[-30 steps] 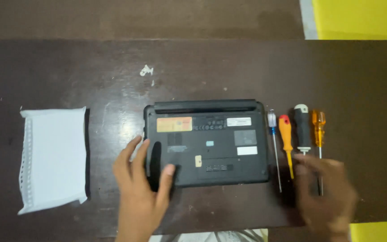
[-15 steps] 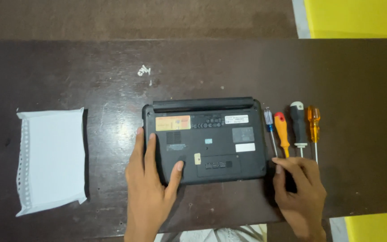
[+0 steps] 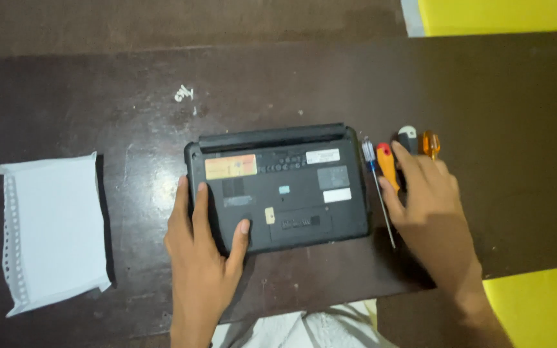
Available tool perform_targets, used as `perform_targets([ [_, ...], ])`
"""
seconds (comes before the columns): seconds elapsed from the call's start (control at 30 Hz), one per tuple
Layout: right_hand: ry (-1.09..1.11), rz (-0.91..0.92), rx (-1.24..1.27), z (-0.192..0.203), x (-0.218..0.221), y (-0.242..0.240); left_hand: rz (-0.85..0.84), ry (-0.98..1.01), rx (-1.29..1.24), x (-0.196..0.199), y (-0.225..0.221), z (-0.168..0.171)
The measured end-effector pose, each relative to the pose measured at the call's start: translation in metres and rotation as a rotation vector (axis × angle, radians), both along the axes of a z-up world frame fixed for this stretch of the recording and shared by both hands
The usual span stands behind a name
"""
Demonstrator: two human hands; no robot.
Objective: Installing a RAM module, replacing the access cover, and inserting the battery into a laptop using a screwdriver.
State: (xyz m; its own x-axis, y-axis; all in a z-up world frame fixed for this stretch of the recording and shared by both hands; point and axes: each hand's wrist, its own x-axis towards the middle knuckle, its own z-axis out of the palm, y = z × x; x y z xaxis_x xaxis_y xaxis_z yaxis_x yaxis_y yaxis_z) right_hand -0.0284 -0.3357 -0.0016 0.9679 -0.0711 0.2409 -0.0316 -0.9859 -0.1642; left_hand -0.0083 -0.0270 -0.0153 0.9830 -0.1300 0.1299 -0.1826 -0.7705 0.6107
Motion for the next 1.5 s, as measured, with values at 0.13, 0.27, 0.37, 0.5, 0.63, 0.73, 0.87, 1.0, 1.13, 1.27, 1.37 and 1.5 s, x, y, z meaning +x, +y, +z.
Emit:
perform_targets([
  [0.13,0.179,-0.01,-0.129,-0.023,0.022,-0.012,-0.005,-0.007,-0.029,0.001,0.002,-0.001],
  [0.27,0.181,-0.017,0.023,-0.018,0.028,-0.027,-0.004,-0.009,-0.045,0.002,0.003,0.001],
  [0.37,-0.001,-0.058,-0.001,0.02,0.016,-0.013,-0.013,-0.029,-0.025,0.001,0.003,-0.001],
  [0.5,-0.015,-0.23,0.818,0.023,0.019,-0.018,-0.005,-0.037,-0.007,0.002,0.002,-0.003],
  [0.63,0.119,-0.16,1.478,0.0,0.031,-0.023,-0.005,0.051,-0.105,0.002,0.004,0.005],
  [0.73,0.096,-0.059,1.603,0.009,0.036,0.002,0.014,0.08,-0.2,0.004,0.004,0.009],
  [0.87,0.219,-0.039,1.709,0.001,0.042,0.011,0.012,0.054,-0.163,0.004,0.004,0.008],
  [1.0,0.25,0.235,1.525,0.011,0.049,0.041,0.009,0.037,-0.144,0.004,0.003,0.006],
  [1.13,0.205,0.57,1.426,0.014,0.058,0.074,0.004,0.007,-0.139,0.003,0.002,0.008],
  [1.27,0.123,0.691,1.331,0.01,0.063,0.09,0.012,0.014,-0.136,0.004,0.002,0.01],
  [1.37,0.011,0.709,1.31,-0.001,0.061,0.095,0.011,0.02,-0.142,0.004,0.003,0.009],
  [1.5,-0.07,0.677,1.226,-0.01,0.06,0.094,0.007,0.002,-0.13,0.003,0.004,0.006],
])
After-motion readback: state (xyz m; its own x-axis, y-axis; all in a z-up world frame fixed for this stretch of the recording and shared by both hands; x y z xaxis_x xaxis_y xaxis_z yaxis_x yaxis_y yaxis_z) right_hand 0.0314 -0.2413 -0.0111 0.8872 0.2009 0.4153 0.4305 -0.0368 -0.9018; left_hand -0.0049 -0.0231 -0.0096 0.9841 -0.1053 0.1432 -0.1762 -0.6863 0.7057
